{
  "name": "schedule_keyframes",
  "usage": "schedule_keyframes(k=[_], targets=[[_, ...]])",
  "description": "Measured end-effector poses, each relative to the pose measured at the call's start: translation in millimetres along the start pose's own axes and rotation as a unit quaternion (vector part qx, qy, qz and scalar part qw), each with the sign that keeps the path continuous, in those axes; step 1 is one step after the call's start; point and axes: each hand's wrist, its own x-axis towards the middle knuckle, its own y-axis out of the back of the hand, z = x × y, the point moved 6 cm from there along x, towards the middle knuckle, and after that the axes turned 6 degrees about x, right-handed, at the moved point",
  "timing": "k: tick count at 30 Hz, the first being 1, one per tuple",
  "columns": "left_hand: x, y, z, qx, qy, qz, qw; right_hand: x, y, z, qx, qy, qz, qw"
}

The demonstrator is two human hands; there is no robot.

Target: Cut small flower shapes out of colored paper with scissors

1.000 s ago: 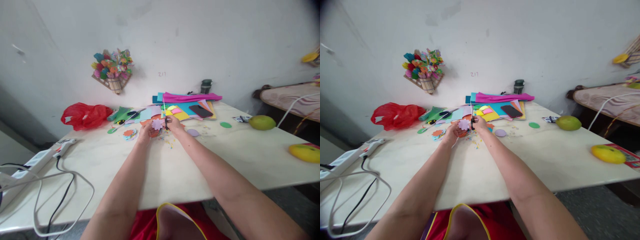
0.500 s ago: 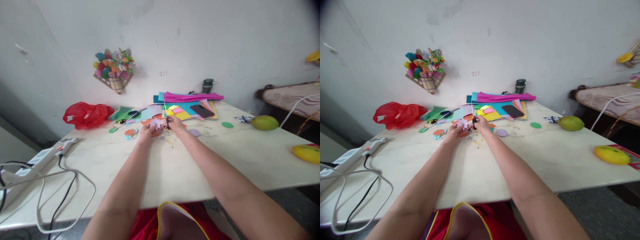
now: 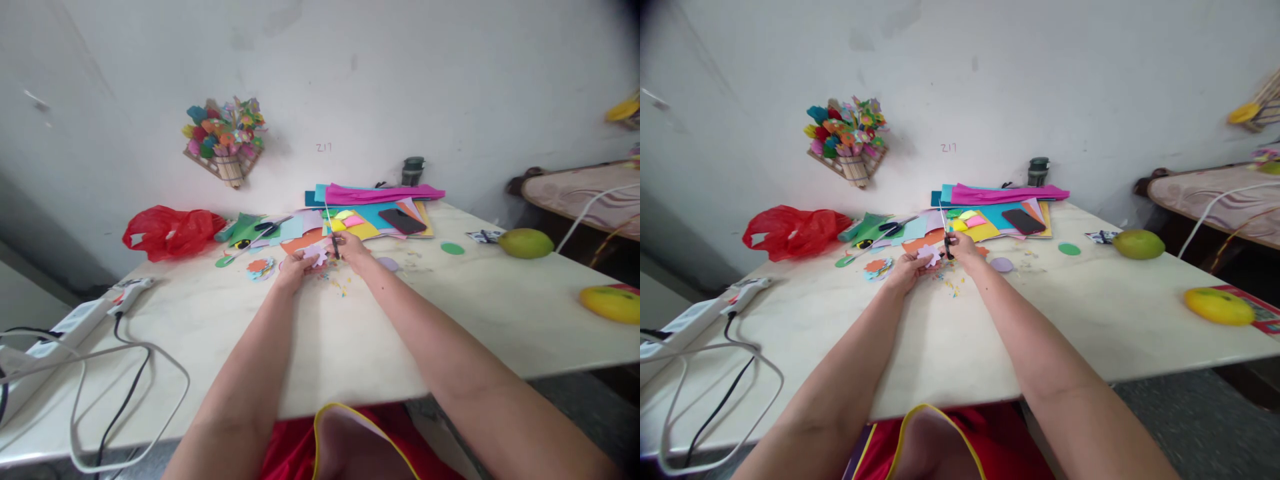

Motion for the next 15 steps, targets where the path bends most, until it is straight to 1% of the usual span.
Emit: schedule_keyframes(k=[4, 9, 15], targets=[[-1.1, -0.7, 0.8, -0.008, 0.001, 0.003, 1.000, 1.4, -2.8, 0.1, -0.001, 0.011, -0.010, 1.000], [-0.8, 2.0, 0.8, -0.023, 0.003, 0.037, 0.999, 0.2, -5.4, -0.2, -0.013, 0.017, -0.020, 1.000], [-0.3, 3.1, 2.0, -0.026, -0.009, 0.053, 0.998, 0.0, -1.1, -1.4, -0.017, 0.009, -0.012, 1.000]])
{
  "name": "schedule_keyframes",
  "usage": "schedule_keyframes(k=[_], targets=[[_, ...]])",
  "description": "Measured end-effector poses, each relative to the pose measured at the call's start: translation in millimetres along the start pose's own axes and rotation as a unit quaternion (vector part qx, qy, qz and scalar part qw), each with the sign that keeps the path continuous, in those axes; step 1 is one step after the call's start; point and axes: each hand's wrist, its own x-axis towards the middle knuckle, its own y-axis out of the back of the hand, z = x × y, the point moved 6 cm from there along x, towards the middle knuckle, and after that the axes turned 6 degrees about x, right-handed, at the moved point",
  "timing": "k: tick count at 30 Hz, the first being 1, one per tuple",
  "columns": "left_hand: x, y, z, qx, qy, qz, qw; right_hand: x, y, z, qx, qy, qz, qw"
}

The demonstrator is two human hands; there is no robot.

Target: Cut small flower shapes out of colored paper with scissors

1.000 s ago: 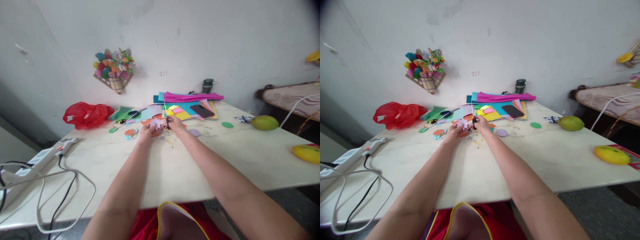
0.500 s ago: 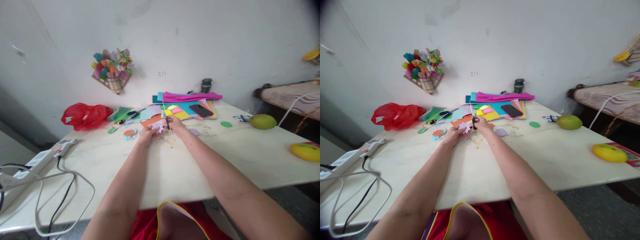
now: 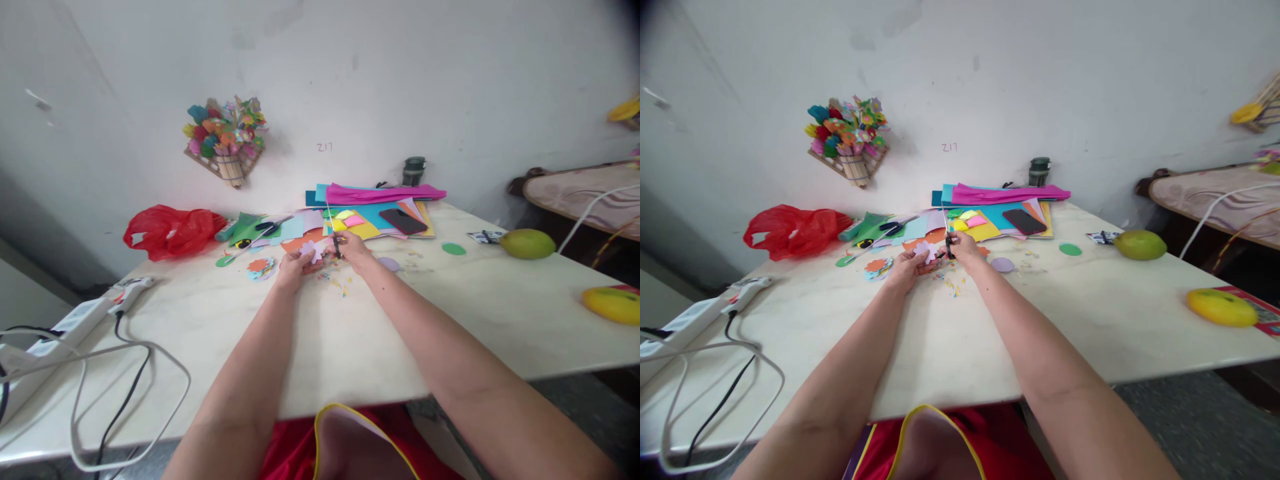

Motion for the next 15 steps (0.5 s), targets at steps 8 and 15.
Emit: schedule_keyframes(k=[8, 15], targets=[[7.7, 10.2, -4.0, -0.003, -0.030, 0.013, 0.999, 3.5, 1.4, 6.3, -0.036, -0.007, -0.073, 0.997], [4.2, 11.1, 3.6, -0.032, -0.031, 0.053, 0.998, -0.5, -6.5, 13.6, -0.063, -0.023, -0.183, 0.981]])
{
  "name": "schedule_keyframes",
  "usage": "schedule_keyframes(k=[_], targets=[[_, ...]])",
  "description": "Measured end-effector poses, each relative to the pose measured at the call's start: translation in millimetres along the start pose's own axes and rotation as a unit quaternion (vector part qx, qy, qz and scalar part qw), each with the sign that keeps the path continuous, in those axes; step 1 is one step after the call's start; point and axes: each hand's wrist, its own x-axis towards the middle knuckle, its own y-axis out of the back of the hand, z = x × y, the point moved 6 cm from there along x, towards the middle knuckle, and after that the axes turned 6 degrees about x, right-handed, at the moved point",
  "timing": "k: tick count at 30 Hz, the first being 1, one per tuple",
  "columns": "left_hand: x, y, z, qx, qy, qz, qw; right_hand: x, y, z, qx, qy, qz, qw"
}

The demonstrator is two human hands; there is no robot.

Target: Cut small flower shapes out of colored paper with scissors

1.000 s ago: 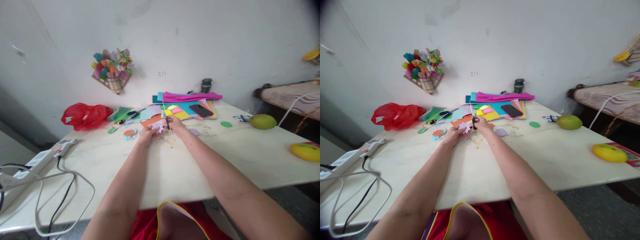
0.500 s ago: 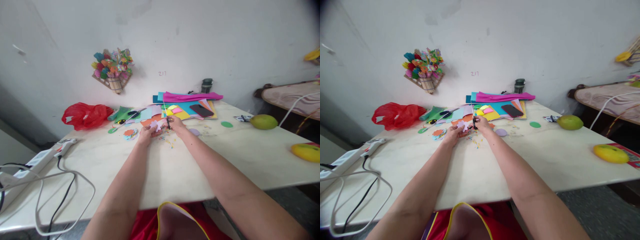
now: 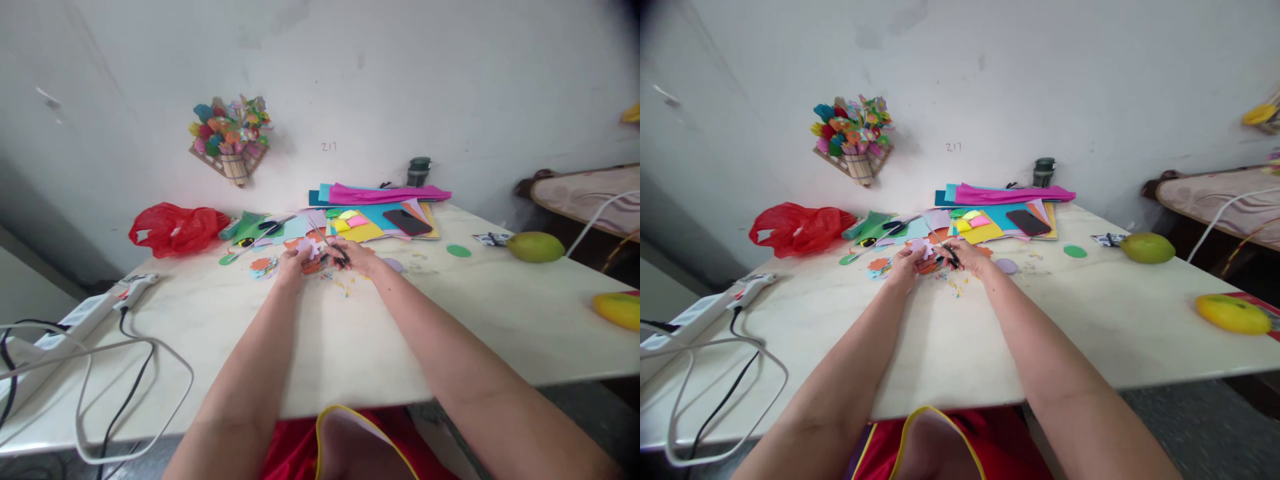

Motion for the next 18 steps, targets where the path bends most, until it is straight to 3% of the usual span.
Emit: schedule_keyframes(k=[5, 11, 18], targets=[[-1.9, -1.1, 3.2, 0.007, 0.004, -0.001, 1.000, -2.0, -4.6, -1.4, -0.016, -0.004, -0.025, 1.000], [-1.3, -2.7, 0.2, 0.020, 0.009, -0.033, 0.999, -0.3, 8.7, -7.7, 0.012, 0.027, 0.088, 0.996], [-6.1, -10.7, -2.0, 0.050, 0.027, -0.086, 0.995, 1.0, 12.9, -10.6, 0.031, 0.047, 0.136, 0.989]])
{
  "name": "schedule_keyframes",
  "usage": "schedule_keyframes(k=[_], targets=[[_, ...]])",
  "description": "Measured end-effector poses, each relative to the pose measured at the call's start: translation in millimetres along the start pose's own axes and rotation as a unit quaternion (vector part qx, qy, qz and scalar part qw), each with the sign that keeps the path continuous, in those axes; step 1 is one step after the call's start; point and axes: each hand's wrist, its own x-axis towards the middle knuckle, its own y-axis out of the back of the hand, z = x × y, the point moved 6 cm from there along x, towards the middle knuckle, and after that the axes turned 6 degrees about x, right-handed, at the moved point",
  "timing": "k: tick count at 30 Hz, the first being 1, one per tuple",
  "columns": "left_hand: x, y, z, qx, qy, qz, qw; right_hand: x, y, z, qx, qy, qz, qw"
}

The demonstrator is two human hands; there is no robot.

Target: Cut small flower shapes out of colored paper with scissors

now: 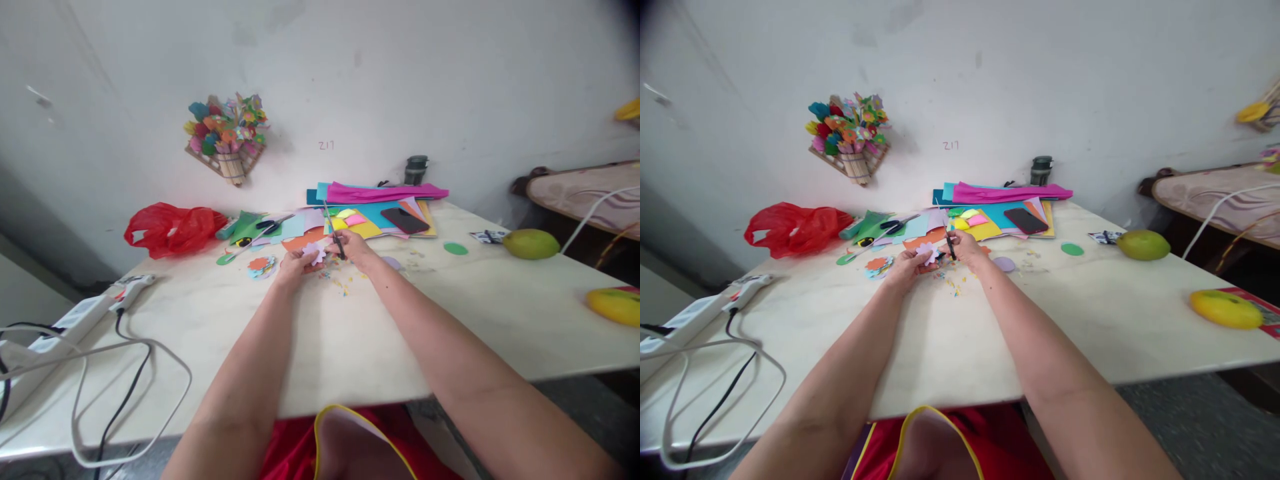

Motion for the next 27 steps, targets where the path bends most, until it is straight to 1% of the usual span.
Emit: schedule_keyframes(k=[4, 6, 13, 20, 27], targets=[[-0.9, -4.0, -0.1, 0.012, 0.002, -0.029, 0.999, -2.4, -6.1, -1.7, 0.007, 0.001, -0.004, 1.000], [-0.5, -4.6, -0.7, 0.017, 0.003, -0.035, 0.999, -3.0, -8.1, -2.3, 0.005, 0.005, -0.004, 1.000], [4.6, 3.1, -5.6, -0.016, -0.001, 0.009, 1.000, -1.4, -10.6, 0.8, 0.009, 0.004, -0.012, 1.000], [8.3, 7.8, -6.3, -0.046, -0.034, 0.028, 0.998, -2.3, -12.5, 2.0, 0.000, -0.020, -0.022, 1.000], [10.7, 12.2, -3.4, -0.054, -0.057, 0.039, 0.996, -2.5, -9.9, 6.4, -0.003, -0.042, -0.078, 0.996]])
